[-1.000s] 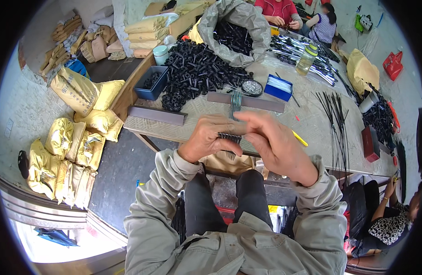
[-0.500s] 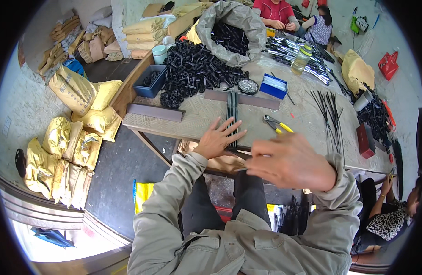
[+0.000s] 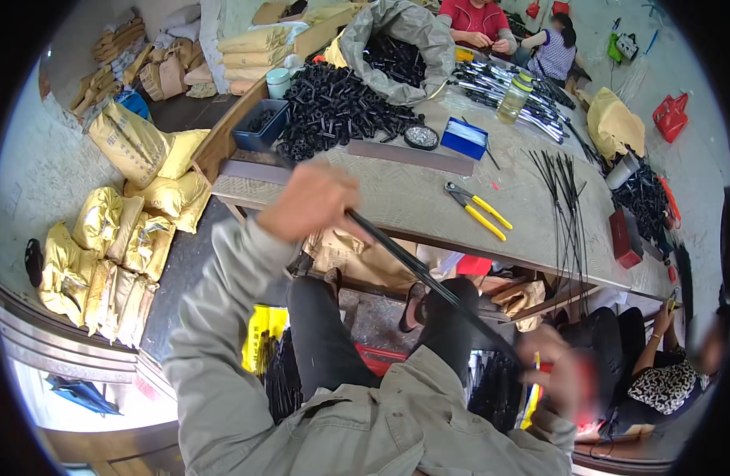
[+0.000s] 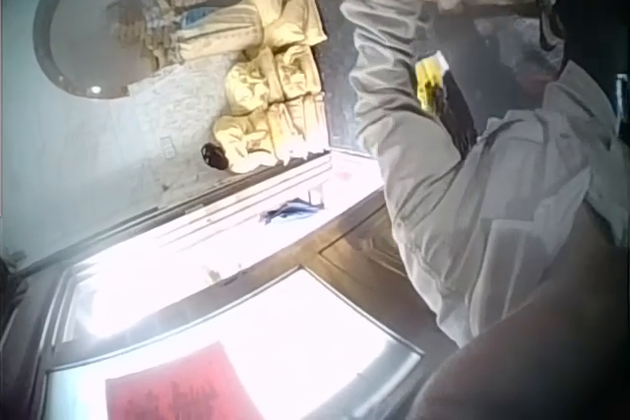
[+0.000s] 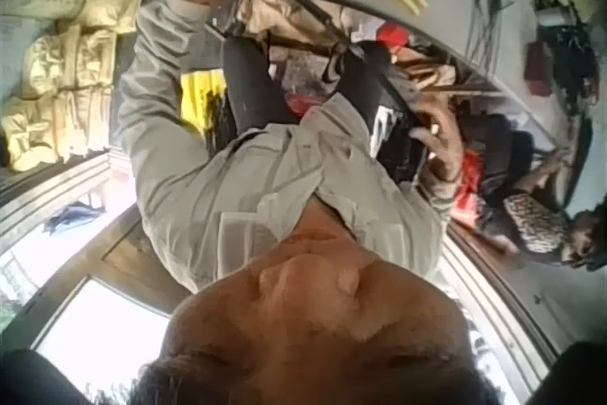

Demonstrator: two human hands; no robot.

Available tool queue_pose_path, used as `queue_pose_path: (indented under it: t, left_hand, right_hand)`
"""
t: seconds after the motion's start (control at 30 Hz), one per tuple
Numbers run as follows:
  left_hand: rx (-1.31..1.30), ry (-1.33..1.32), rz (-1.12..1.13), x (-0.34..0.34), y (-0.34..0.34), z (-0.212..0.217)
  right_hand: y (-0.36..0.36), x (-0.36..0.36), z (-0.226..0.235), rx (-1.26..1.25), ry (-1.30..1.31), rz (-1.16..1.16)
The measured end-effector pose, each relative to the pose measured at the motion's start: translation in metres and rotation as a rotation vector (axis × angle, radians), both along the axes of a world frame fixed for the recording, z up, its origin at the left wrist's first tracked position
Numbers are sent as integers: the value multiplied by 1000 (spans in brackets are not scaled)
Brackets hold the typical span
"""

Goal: Manually assembling and crimping small components onto metal rods at a production workbench.

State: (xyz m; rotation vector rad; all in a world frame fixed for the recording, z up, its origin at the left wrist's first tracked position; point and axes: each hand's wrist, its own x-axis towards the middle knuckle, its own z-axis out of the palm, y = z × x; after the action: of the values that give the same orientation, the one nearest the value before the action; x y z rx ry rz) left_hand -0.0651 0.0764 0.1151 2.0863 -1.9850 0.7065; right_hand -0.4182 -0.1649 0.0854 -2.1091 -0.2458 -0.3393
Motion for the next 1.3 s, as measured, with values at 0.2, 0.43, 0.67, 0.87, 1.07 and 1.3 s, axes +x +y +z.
queue_pose_path:
  t: [0.2, 0.43, 0.67, 0.87, 1.07, 1.3]
  left_hand:
    - [639, -198, -88, -1, -50, -49]
    - [570, -116, -399, -78, -46, -126]
    - [407, -47, -584, -91, -54, -119]
    - [-330, 614, -211, -107, 5, -120]
    - [-441, 1899, -186, -144, -2, -133]
    - [-671, 2030, -137, -147, -7, -203]
  right_hand:
    - [40, 89, -326, 243, 632, 221]
    - [109, 115, -291, 205, 815, 591]
    - [103, 135, -230, 628, 299, 177]
    - [102, 126, -181, 485, 433, 112]
    - [69, 147, -99, -27, 572, 469]
    - [45, 221, -2, -140, -176, 763]
